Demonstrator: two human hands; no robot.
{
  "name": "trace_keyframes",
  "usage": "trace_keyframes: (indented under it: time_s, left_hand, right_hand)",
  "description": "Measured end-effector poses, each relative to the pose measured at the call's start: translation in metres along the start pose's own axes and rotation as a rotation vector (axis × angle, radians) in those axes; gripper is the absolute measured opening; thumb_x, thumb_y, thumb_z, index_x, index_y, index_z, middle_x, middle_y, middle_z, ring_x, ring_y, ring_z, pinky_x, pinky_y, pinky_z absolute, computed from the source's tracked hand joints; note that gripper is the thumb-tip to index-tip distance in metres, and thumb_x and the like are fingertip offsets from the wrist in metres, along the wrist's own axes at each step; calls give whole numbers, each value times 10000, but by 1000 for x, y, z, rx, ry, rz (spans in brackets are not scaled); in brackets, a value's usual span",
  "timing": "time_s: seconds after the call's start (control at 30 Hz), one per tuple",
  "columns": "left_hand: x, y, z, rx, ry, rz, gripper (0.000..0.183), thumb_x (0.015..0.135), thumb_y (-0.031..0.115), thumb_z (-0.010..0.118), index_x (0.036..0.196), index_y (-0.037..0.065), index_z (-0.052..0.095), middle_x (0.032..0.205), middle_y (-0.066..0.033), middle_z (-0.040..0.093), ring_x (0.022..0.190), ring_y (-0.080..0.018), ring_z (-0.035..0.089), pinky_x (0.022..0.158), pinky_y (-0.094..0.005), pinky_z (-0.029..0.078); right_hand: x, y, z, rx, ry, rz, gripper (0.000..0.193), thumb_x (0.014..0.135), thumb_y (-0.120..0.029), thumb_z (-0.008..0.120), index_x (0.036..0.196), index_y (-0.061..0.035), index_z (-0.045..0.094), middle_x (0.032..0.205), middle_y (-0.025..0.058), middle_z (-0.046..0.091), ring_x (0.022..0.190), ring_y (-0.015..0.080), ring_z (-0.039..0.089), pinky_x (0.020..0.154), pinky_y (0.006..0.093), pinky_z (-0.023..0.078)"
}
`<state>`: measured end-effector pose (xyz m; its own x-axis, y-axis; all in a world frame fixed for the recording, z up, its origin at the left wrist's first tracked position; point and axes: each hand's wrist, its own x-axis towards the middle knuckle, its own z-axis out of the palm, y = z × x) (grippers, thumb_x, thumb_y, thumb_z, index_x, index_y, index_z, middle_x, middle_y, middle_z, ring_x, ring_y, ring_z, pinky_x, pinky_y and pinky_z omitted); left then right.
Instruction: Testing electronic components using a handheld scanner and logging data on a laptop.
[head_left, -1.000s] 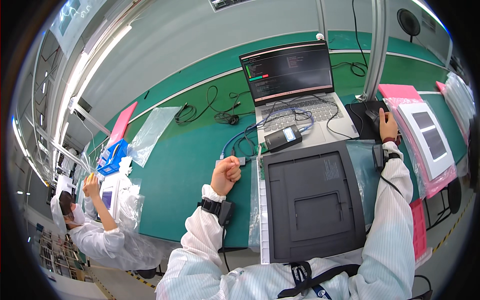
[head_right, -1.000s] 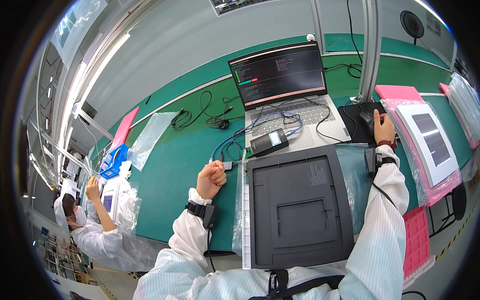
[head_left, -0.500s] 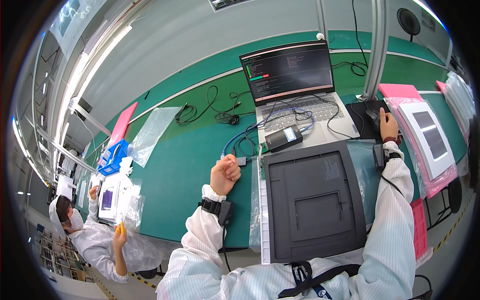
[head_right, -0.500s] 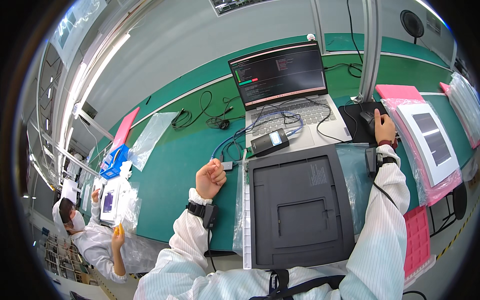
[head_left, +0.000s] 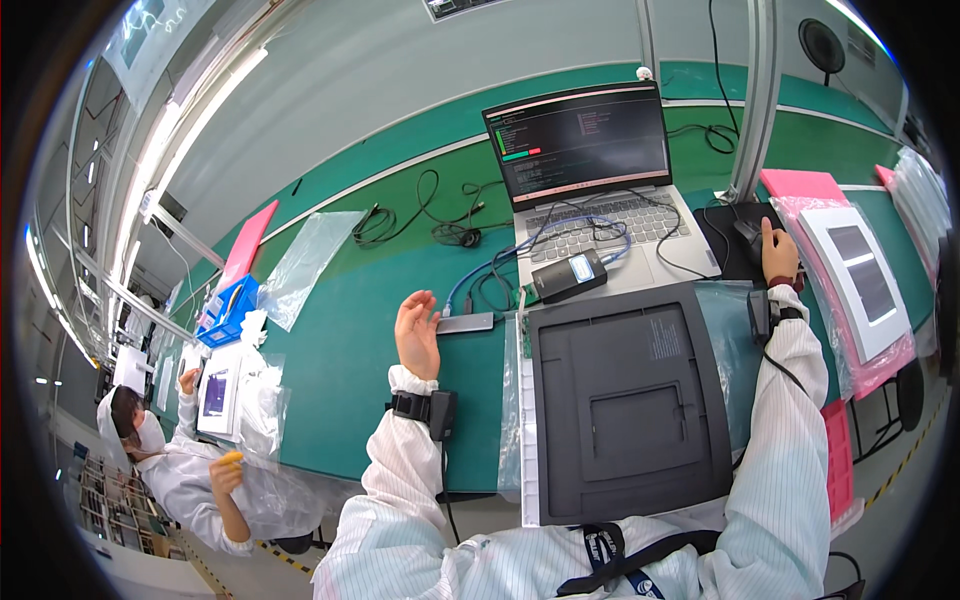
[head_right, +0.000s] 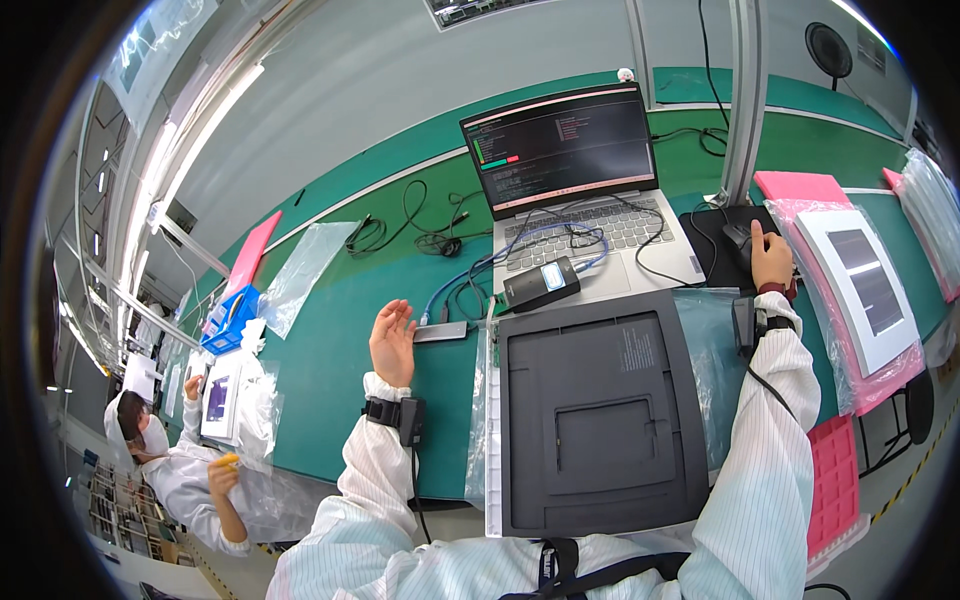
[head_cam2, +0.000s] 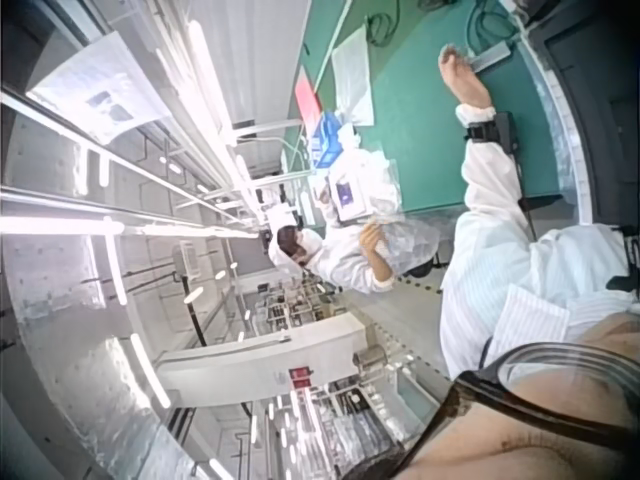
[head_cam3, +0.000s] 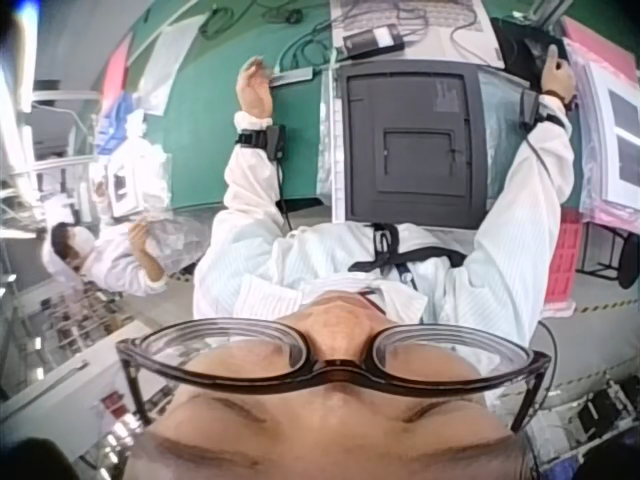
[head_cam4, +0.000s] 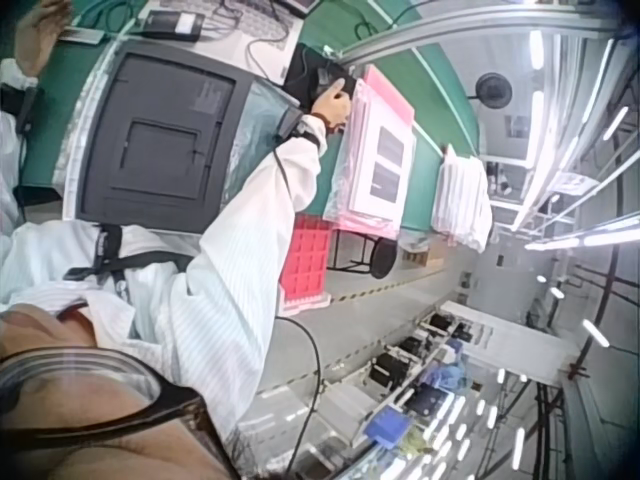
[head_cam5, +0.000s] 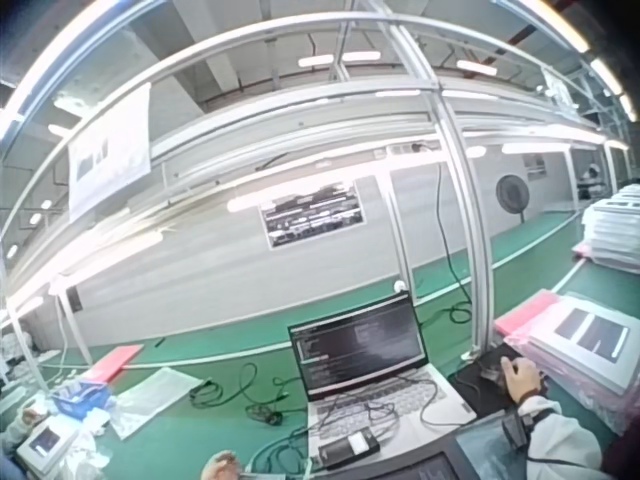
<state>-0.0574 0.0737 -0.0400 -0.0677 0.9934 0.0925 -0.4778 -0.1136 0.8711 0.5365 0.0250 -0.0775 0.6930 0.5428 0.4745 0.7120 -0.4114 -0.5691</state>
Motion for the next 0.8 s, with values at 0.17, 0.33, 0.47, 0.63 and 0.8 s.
trace_keyframes:
  time_s: [0.17,0.33,0.47,0.63,0.8]
  left_hand:
    - [4,-2,-6,210,170,116,238,840,148,493,1052,61,557,1089,-54,563,1005,-167,512,841,-280,372]
    - [9,-17,-15,948,-24,203,376,778,61,522,1147,-6,524,1151,-106,541,1104,-213,482,936,-303,364]
    - [6,-13,-8,1024,-149,141,449,735,28,549,1183,32,522,1167,-114,529,1106,-226,478,964,-306,350]
    - [2,-12,-3,1086,-227,166,506,664,-8,556,1165,58,533,1205,-94,480,1114,-220,454,965,-296,344]
    - [2,-13,-3,1156,-284,255,537,597,-37,529,1123,72,547,1191,-79,450,1101,-235,446,939,-294,358]
  right_hand:
    - [1,1,0,15,-1,0,616,873,-556,434,815,22,636,856,208,618,824,364,582,768,421,433]
    - [-1,-3,0,15,1,-5,612,873,-549,443,801,28,636,851,209,618,822,363,582,767,418,433]
    - [-1,-2,-3,25,3,-3,611,874,-544,445,786,30,636,840,211,618,817,363,582,766,416,432]
    - [0,3,1,19,12,-17,611,875,-543,444,783,30,635,833,207,617,812,362,580,762,420,432]
    - [1,3,2,17,13,-18,612,876,-545,441,786,29,635,830,201,617,813,361,579,760,422,431]
